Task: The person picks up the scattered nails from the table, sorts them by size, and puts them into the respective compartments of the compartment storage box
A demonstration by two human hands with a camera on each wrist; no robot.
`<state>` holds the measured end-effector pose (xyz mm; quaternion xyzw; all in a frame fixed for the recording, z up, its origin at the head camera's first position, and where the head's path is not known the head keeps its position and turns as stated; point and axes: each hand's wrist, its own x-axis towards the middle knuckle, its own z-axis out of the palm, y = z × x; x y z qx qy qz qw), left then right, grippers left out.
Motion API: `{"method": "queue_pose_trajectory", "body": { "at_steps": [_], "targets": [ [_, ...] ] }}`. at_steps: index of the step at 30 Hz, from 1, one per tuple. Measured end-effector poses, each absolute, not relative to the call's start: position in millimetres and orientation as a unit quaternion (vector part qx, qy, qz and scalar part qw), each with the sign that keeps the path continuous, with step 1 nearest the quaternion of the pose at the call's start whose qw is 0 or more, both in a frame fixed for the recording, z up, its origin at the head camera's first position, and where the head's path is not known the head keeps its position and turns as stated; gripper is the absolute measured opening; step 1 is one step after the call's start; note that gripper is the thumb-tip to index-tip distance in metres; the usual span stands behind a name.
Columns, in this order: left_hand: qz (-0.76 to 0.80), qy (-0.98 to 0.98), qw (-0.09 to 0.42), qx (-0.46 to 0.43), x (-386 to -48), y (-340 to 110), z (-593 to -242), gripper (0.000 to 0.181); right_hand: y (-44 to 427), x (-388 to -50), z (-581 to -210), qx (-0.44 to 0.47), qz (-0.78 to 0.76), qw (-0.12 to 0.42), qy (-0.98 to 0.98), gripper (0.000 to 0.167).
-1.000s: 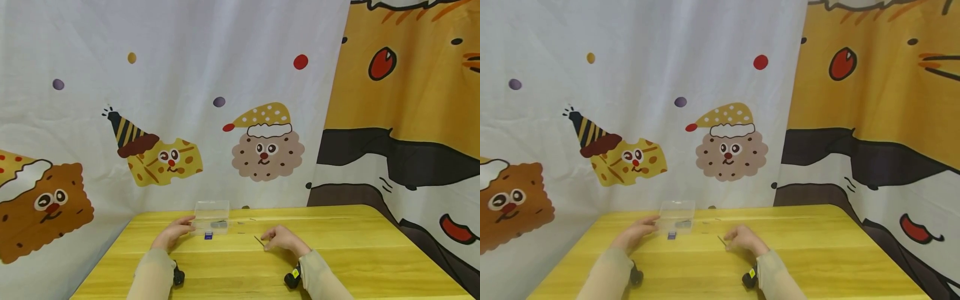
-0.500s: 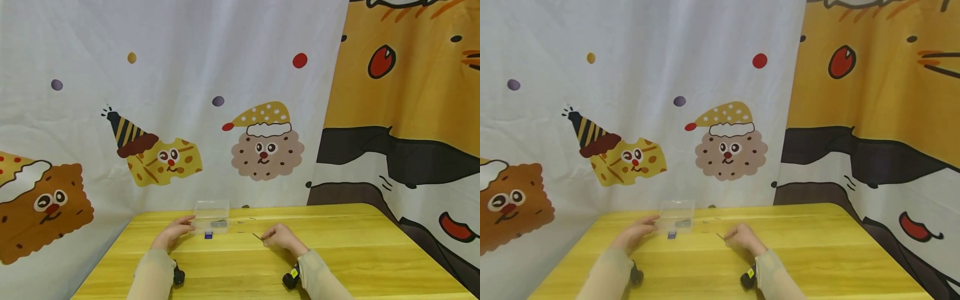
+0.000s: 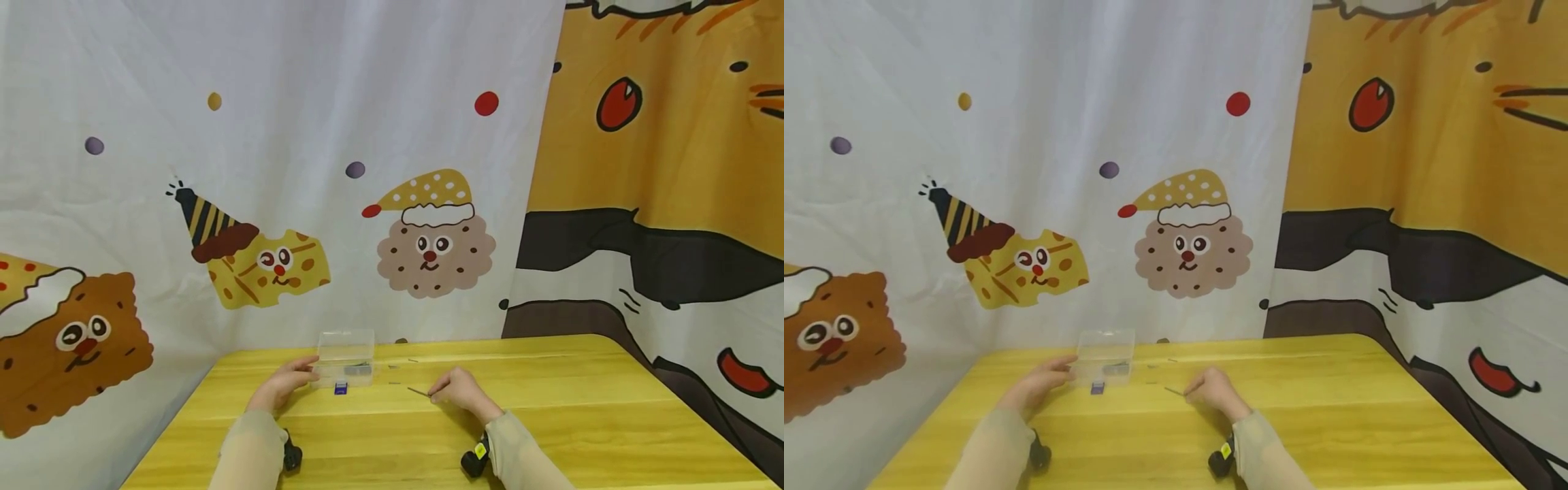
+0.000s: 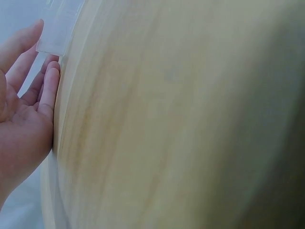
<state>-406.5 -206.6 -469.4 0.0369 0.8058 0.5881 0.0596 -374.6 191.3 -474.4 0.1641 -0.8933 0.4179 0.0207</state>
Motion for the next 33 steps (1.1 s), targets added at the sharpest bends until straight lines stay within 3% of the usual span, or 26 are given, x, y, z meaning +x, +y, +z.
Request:
{"method": "queue_pose_trajectory", "body": {
  "at_steps": [16, 33],
  "targets": [
    [0.598, 0.796, 0.063, 0.064, -402, -208, -468, 0.062, 196, -380, -474, 0.166, 0.425, 0.018, -0.89, 0.005],
    [0.599, 0.797, 0.065, 0.041, -408, -208, -471, 0.061, 202, -394, -445, 0.177, 0.458, -0.029, -0.87, 0.02]
  ]
}}
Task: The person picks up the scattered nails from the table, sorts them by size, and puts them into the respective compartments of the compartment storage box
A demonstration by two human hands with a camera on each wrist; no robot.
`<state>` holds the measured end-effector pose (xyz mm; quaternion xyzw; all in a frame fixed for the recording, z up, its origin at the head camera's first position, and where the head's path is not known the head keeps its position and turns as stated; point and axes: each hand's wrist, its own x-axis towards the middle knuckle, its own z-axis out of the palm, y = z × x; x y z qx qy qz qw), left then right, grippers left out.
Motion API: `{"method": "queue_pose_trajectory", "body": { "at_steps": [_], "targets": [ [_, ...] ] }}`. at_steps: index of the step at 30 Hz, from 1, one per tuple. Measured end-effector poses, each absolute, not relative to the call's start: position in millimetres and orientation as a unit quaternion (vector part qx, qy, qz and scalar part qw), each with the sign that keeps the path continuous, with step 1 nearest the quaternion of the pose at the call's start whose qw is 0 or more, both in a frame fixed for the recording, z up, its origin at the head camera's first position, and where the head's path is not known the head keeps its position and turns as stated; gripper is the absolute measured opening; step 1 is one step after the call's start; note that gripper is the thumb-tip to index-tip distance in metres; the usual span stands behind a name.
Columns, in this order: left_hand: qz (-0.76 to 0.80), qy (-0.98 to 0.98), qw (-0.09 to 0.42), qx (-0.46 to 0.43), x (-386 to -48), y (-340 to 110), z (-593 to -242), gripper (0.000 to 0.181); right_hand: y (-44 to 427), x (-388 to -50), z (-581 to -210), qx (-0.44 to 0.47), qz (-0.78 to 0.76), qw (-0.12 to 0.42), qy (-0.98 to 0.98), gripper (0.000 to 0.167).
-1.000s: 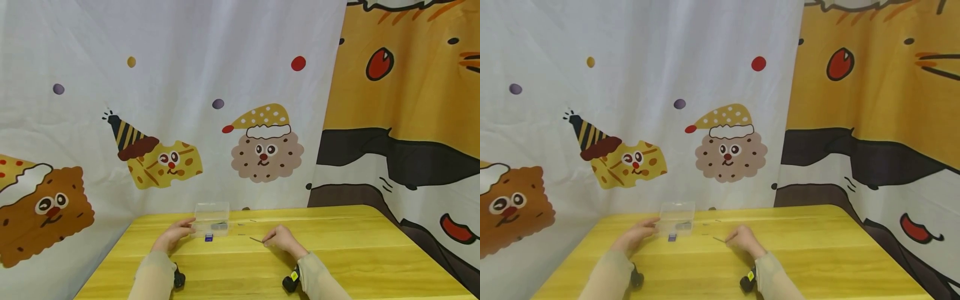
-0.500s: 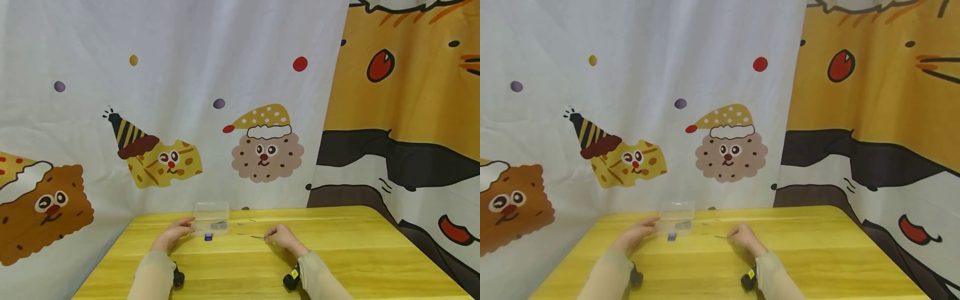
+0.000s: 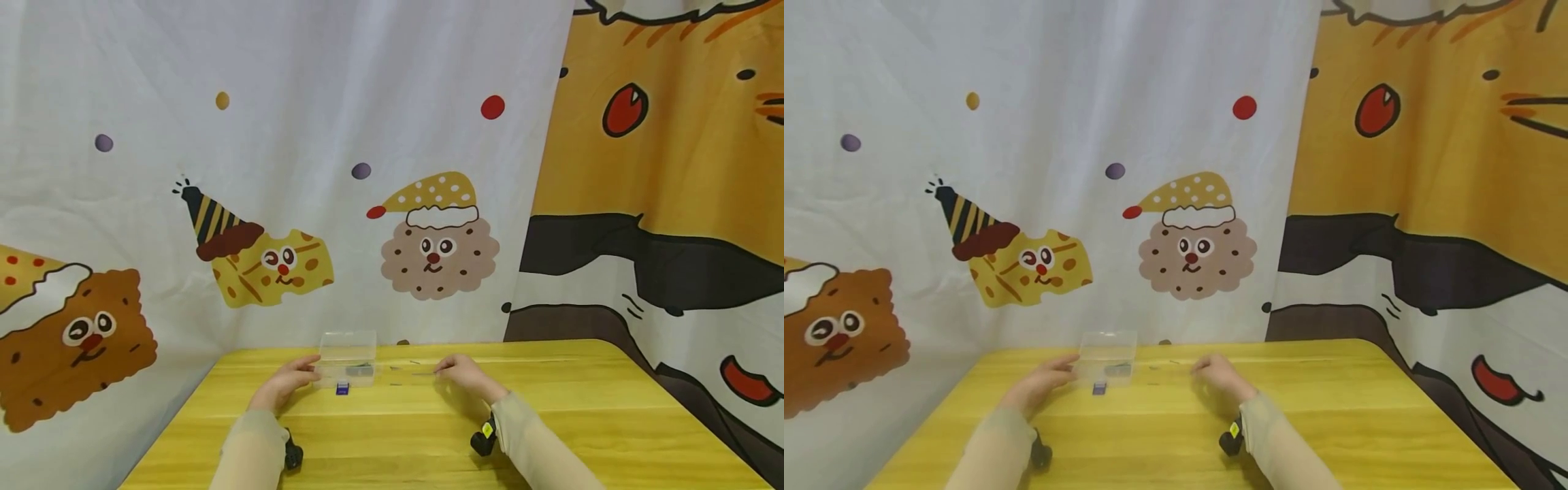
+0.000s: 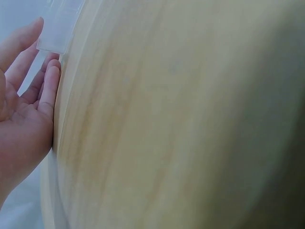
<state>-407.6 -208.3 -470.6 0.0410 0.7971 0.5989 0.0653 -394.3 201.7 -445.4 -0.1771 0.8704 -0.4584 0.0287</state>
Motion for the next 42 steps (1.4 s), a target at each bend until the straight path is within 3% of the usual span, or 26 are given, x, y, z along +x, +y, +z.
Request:
{"method": "queue_pose_trajectory", "body": {
  "at_steps": [19, 42],
  "targets": [
    [0.598, 0.798, 0.063, 0.043, -401, -205, -466, 0.059, 202, -428, -399, -0.177, -0.451, 0.043, 0.874, 0.017],
    [0.6, 0.796, 0.067, 0.039, -406, -208, -469, 0.06, 182, -450, -402, -0.221, -0.473, 0.045, 0.851, 0.023]
  ]
}}
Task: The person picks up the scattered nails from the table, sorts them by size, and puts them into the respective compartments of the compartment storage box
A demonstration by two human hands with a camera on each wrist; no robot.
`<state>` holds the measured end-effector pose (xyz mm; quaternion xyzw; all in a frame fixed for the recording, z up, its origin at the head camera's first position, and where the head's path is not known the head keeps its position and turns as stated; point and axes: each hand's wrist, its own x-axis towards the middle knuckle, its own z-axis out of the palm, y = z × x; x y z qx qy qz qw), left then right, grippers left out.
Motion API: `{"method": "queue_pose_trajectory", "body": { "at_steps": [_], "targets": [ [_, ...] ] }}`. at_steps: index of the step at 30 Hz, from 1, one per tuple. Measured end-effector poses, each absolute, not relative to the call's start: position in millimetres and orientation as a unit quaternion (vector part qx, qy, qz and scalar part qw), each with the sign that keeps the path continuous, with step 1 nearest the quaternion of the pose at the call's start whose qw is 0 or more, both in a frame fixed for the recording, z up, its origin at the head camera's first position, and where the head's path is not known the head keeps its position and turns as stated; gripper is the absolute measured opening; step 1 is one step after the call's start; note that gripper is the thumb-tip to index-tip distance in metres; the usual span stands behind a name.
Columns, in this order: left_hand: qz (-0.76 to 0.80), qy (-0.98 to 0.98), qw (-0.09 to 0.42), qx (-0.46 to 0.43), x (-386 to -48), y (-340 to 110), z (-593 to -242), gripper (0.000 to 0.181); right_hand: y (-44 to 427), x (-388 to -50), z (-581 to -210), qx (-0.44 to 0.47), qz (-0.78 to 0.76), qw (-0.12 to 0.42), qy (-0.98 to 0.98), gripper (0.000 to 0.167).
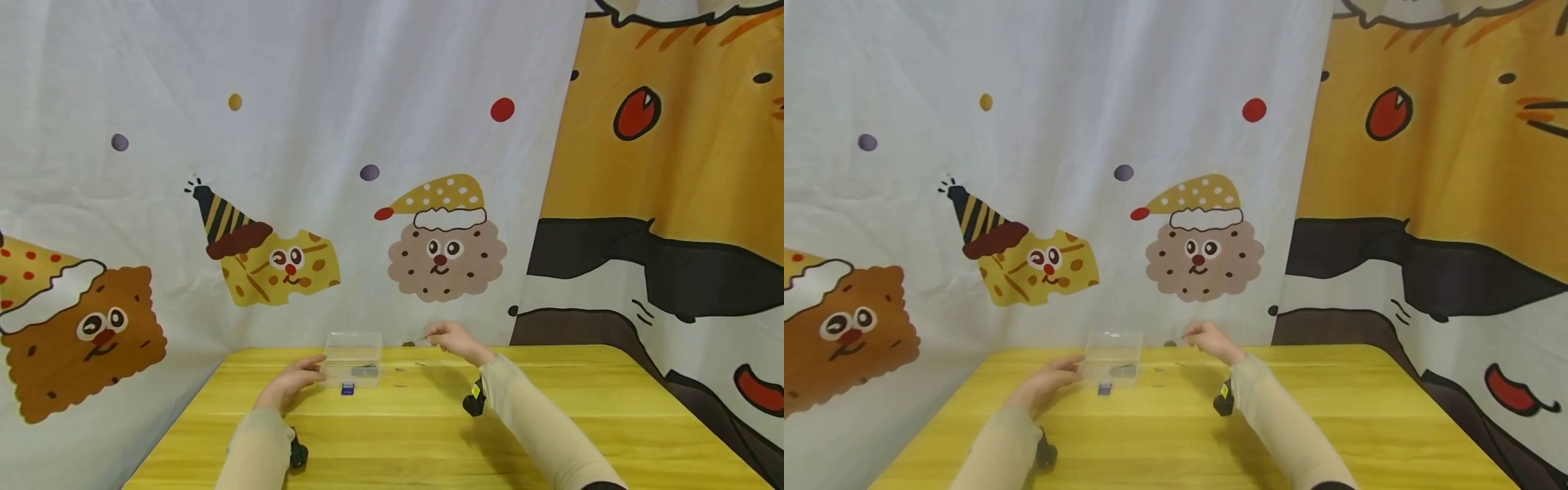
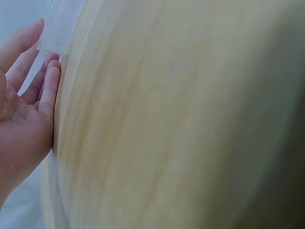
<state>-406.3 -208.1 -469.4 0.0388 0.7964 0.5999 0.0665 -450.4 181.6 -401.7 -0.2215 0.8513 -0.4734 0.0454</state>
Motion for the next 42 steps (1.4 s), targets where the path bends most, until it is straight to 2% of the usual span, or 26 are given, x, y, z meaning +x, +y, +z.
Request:
{"method": "queue_pose_trajectory", "body": {
  "at_steps": [7, 17, 42],
  "targets": [
    [0.603, 0.794, 0.068, 0.034, -408, -208, -469, 0.059, 173, -458, -403, -0.23, -0.479, 0.047, 0.846, 0.022],
    [0.599, 0.797, 0.068, 0.039, -405, -208, -467, 0.06, 156, -466, -404, -0.226, -0.484, 0.045, 0.844, 0.028],
    [0.598, 0.798, 0.051, 0.051, -403, -207, -467, 0.059, 114, -471, -409, -0.241, -0.478, 0.039, 0.844, 0.025]
  ]
}}
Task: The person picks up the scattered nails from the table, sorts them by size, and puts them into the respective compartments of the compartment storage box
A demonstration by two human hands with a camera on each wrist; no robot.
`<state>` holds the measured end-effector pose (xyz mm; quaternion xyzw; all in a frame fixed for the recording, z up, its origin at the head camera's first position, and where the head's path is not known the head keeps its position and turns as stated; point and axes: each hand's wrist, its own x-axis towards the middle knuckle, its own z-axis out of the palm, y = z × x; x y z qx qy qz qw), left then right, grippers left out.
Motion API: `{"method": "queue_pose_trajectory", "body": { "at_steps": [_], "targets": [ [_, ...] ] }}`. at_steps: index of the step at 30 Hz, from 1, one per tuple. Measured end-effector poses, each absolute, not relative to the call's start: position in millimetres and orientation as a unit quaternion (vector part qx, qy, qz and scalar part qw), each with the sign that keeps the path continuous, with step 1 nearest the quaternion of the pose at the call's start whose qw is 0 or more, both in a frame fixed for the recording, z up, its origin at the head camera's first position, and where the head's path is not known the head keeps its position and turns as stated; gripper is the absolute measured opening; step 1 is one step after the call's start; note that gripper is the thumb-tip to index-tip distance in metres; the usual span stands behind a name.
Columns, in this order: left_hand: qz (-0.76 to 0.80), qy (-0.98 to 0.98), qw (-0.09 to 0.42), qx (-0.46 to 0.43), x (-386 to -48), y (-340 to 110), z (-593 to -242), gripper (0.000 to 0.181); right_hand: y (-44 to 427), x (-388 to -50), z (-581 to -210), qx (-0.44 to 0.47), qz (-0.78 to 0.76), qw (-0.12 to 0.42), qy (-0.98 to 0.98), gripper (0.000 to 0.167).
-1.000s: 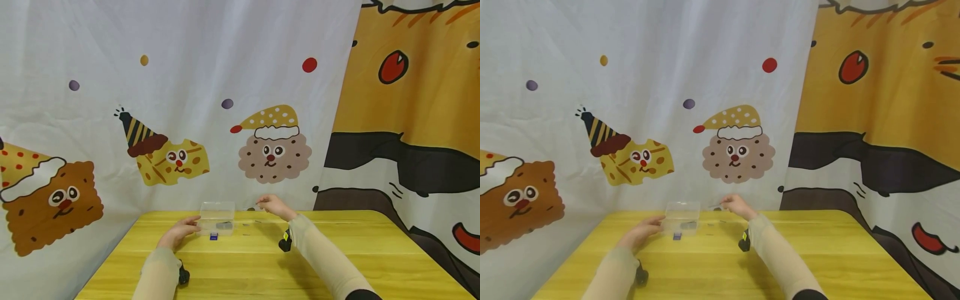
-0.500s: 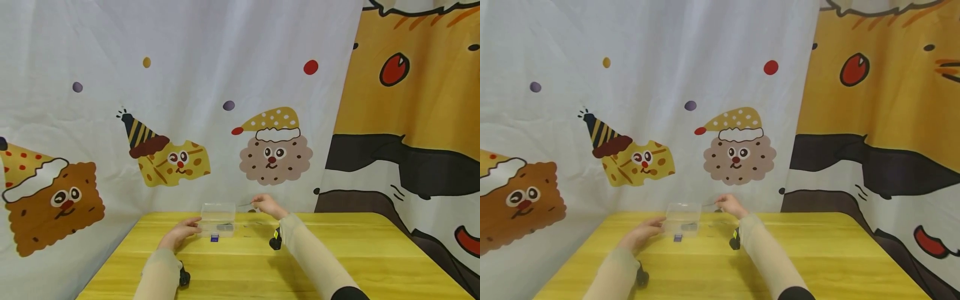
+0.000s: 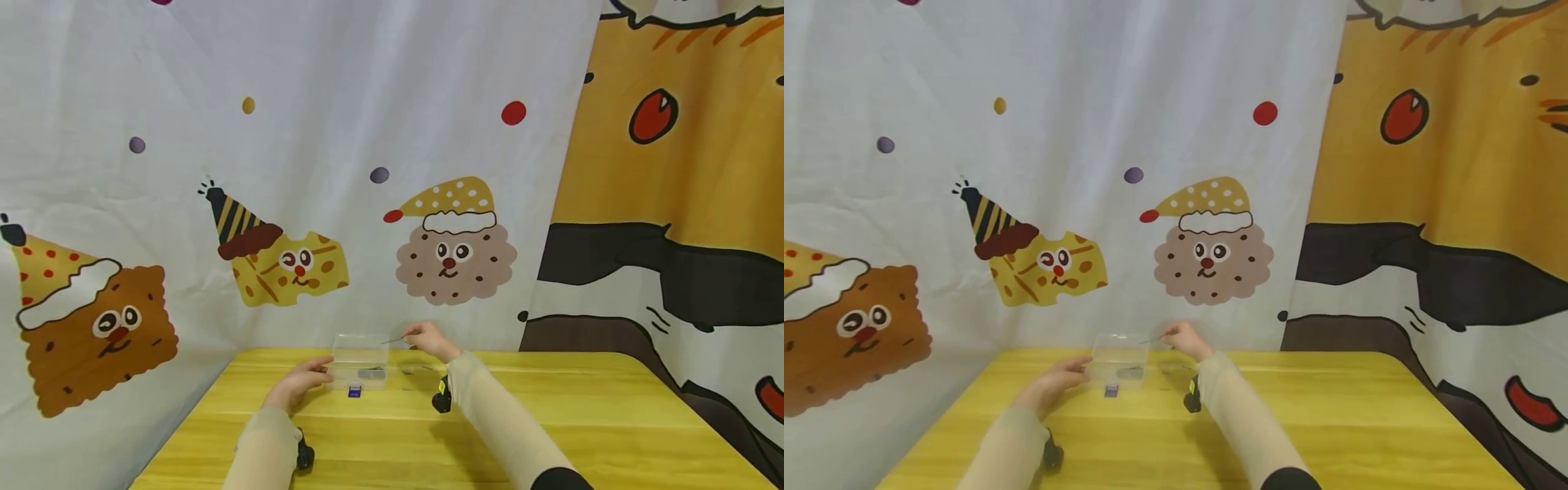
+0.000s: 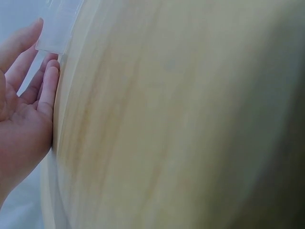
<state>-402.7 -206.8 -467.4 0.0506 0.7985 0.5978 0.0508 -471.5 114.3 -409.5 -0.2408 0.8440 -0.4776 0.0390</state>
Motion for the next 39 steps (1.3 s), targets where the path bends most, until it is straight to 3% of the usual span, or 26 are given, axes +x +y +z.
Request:
{"method": "queue_pose_trajectory", "body": {
  "at_steps": [17, 39],
  "targets": [
    [0.605, 0.793, 0.056, 0.034, -404, -206, -469, 0.058, 89, -471, -412, -0.268, -0.45, 0.018, 0.852, 0.021],
    [0.599, 0.798, 0.057, 0.038, -395, -202, -461, 0.057, 71, -466, -424, -0.268, -0.426, 0.037, 0.863, 0.014]
  ]
}}
